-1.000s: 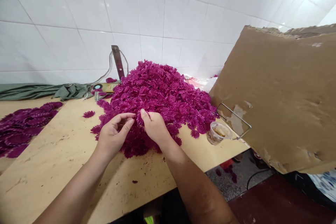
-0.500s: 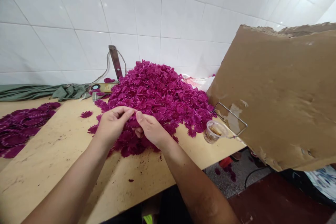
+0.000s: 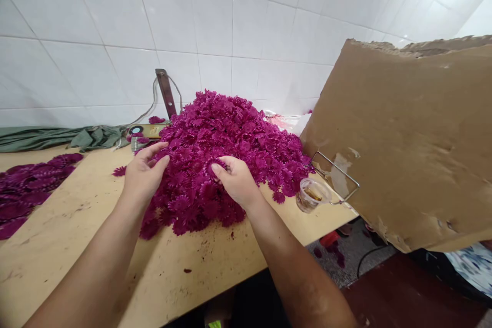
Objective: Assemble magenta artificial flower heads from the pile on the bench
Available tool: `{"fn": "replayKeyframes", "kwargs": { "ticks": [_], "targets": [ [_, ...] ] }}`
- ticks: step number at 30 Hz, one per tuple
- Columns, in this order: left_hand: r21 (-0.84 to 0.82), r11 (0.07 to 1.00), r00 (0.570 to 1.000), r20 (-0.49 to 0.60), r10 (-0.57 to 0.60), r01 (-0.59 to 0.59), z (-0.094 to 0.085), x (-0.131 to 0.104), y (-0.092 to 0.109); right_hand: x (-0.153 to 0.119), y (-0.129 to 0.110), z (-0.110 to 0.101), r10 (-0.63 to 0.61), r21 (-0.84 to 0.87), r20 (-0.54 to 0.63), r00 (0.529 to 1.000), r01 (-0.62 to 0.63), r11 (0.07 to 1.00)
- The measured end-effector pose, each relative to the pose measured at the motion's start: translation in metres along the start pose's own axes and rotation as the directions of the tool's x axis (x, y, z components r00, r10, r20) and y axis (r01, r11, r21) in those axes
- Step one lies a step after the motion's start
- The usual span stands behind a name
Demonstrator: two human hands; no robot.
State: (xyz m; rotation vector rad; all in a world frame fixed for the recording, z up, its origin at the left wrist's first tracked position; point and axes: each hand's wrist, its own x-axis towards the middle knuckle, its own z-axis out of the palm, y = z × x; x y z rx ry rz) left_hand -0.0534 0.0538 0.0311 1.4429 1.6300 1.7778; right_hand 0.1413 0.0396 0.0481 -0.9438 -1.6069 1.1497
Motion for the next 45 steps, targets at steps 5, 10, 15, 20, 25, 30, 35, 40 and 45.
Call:
{"fn": "replayKeyframes", "kwargs": {
  "ticks": [5,10,15,20,25,30,35,40,45],
  "targets": [
    [-0.078,0.997,1.000,0.015,-0.002,0.003,0.003,-0.013,0.006,0.008,0.008,0.011,-0.120,-0.213,-0.102,0.987,0.097,0.972],
    [-0.066,0.993,0.986,0.127,0.105,-0.097,0.008,-0.032,0.033,0.016,0.013,0.020,-0.046,-0.212,-0.187,0.981,0.005,0.977],
    [-0.005,0.989,0.929,0.343,0.140,-0.147,0.018,-0.047,0.055,0.015,0.007,0.023,-0.028,-0.004,-0.086,0.996,0.028,1.000],
    [-0.103,0.994,0.955,0.295,-0.012,0.045,0.024,-0.043,0.055,0.005,-0.002,0.023,-0.028,0.010,0.077,0.997,0.027,1.000],
    [-0.364,0.884,0.950,0.011,-0.312,0.294,0.014,-0.012,0.043,-0.009,-0.010,0.023,-0.023,-0.122,0.146,0.989,0.041,0.992],
    [-0.211,0.968,0.983,-0.088,-0.161,0.140,-0.003,0.016,0.028,-0.007,-0.004,0.016,-0.018,-0.173,0.064,0.998,0.028,0.985],
    [0.054,0.997,0.998,-0.024,0.052,-0.050,-0.004,0.005,0.022,0.004,0.000,0.018,-0.061,-0.268,-0.033,0.998,0.050,0.962],
    [0.030,0.987,0.966,0.211,0.149,-0.159,0.004,-0.026,0.037,0.010,0.006,0.021,-0.075,-0.411,-0.099,0.992,0.028,0.911],
    [0.037,0.976,0.934,0.302,0.192,-0.213,0.014,-0.044,0.045,0.019,0.009,0.018,0.052,-0.266,-0.143,0.988,-0.089,0.960]
  ]
}}
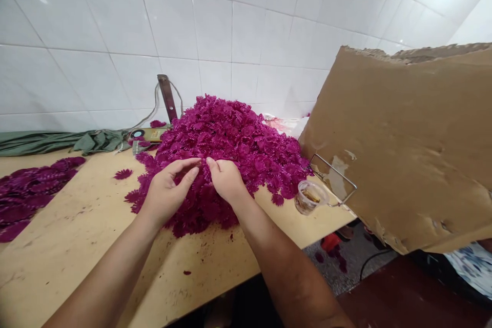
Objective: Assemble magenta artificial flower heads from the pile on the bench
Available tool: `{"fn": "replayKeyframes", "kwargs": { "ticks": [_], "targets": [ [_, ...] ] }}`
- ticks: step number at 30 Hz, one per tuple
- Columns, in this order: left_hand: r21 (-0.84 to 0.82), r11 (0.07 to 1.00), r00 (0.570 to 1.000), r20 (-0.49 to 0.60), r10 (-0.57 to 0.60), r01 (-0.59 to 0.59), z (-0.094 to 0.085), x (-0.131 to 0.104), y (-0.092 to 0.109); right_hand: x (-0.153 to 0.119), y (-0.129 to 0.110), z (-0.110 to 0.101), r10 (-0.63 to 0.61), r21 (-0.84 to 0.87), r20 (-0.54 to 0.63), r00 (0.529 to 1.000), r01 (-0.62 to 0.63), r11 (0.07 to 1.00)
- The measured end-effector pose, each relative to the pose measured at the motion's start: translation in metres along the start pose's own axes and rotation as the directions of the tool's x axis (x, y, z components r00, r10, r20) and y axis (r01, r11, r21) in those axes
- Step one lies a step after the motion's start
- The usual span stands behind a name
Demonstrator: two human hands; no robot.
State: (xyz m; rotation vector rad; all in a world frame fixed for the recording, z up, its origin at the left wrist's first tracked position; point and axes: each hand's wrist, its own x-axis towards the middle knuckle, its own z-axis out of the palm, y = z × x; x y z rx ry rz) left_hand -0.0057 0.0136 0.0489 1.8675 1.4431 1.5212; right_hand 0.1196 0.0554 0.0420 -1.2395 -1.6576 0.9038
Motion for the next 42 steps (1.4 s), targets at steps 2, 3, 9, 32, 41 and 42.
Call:
{"fn": "replayKeyframes", "kwargs": {
  "ticks": [2,3,9,32,41,42],
  "targets": [
    [-0.029,0.999,1.000,0.020,-0.016,0.016,0.005,-0.002,0.000,0.002,0.000,0.000,0.053,0.087,0.014,0.999,-0.054,0.995],
    [-0.047,0.999,0.999,0.032,-0.022,0.024,0.007,-0.002,0.000,0.001,-0.001,0.000,0.058,0.140,0.043,0.997,-0.063,0.988],
    [-0.216,0.963,0.987,0.047,-0.154,0.160,0.013,0.002,-0.006,-0.010,-0.005,0.000,-0.040,0.359,0.280,0.959,-0.066,0.931],
    [-0.101,0.995,0.990,-0.134,-0.037,0.023,0.007,-0.008,-0.019,0.000,0.004,0.011,0.031,0.170,0.071,0.997,-0.043,0.985],
    [-0.427,0.858,0.954,0.046,-0.295,0.286,0.013,-0.007,-0.016,-0.007,-0.006,0.011,0.030,0.164,0.261,0.965,-0.075,0.984],
    [-0.464,0.828,0.944,0.059,-0.324,0.313,0.012,-0.006,-0.016,-0.008,-0.007,0.011,0.017,0.163,0.283,0.959,-0.066,0.984]
  ]
}}
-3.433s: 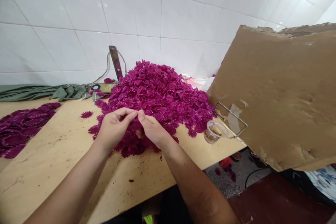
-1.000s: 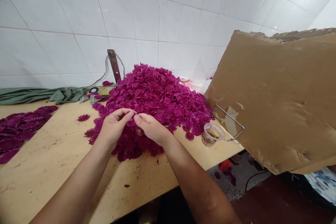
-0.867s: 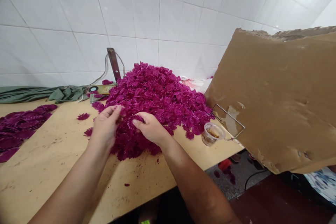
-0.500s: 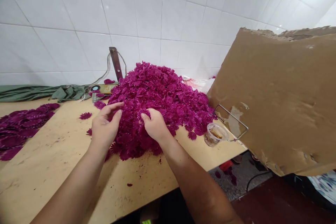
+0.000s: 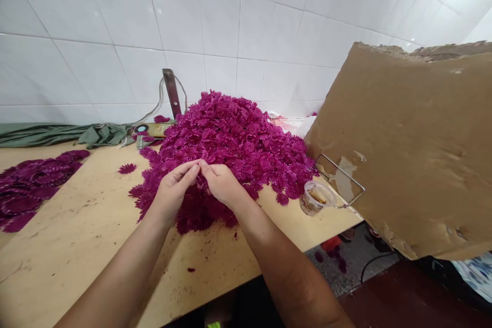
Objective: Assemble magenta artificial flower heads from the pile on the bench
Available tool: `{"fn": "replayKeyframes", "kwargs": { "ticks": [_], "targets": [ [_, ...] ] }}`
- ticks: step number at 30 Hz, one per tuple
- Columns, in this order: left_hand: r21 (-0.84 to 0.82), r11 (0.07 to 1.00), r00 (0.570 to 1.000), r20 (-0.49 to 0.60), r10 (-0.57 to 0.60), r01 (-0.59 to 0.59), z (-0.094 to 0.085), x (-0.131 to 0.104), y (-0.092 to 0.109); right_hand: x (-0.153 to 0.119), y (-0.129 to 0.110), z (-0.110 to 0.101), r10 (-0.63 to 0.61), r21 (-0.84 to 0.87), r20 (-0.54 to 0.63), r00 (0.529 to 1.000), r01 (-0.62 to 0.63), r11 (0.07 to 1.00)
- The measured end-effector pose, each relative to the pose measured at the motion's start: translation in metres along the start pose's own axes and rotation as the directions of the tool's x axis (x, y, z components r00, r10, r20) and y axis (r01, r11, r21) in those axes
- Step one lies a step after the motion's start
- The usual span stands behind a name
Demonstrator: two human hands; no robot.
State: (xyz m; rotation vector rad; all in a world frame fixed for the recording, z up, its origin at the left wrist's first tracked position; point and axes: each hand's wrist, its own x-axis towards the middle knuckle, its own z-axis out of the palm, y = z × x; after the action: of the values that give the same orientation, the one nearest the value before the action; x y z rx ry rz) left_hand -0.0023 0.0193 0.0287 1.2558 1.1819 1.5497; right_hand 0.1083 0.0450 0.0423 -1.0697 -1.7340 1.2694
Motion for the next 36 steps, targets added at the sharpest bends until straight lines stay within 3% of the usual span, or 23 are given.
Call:
{"fn": "replayKeyframes", "kwargs": {
  "ticks": [6,10,15,19,23,29,36],
  "targets": [
    [-0.192,0.979,0.997,-0.002,-0.073,0.071,-0.006,0.001,0.008,-0.005,-0.006,-0.003,-0.065,0.017,0.084,0.994,0.063,0.998],
    [-0.148,0.982,0.992,0.055,-0.113,0.120,-0.007,0.001,0.013,-0.007,-0.010,-0.005,-0.076,-0.104,0.077,0.994,0.084,0.991],
    [-0.146,0.985,0.995,-0.028,-0.097,0.092,-0.009,0.003,0.010,-0.010,-0.014,-0.008,-0.161,-0.151,0.141,0.977,0.182,0.972],
    [-0.176,0.981,0.976,-0.187,-0.116,0.083,-0.020,0.010,0.004,-0.016,-0.015,-0.015,-0.140,-0.219,0.186,0.972,0.180,0.959],
    [-0.112,0.991,0.975,-0.199,-0.100,0.078,-0.026,0.012,0.004,-0.019,-0.017,-0.019,-0.160,-0.247,0.108,0.981,0.182,0.952],
    [-0.016,0.991,0.978,-0.158,-0.132,0.132,-0.017,0.005,0.008,-0.012,-0.025,-0.012,-0.214,-0.194,-0.048,0.976,0.200,0.960],
    [-0.075,0.983,0.980,-0.093,-0.177,0.170,-0.010,0.002,0.003,-0.007,-0.024,0.004,-0.259,-0.208,-0.010,0.966,0.251,0.945]
  ]
}}
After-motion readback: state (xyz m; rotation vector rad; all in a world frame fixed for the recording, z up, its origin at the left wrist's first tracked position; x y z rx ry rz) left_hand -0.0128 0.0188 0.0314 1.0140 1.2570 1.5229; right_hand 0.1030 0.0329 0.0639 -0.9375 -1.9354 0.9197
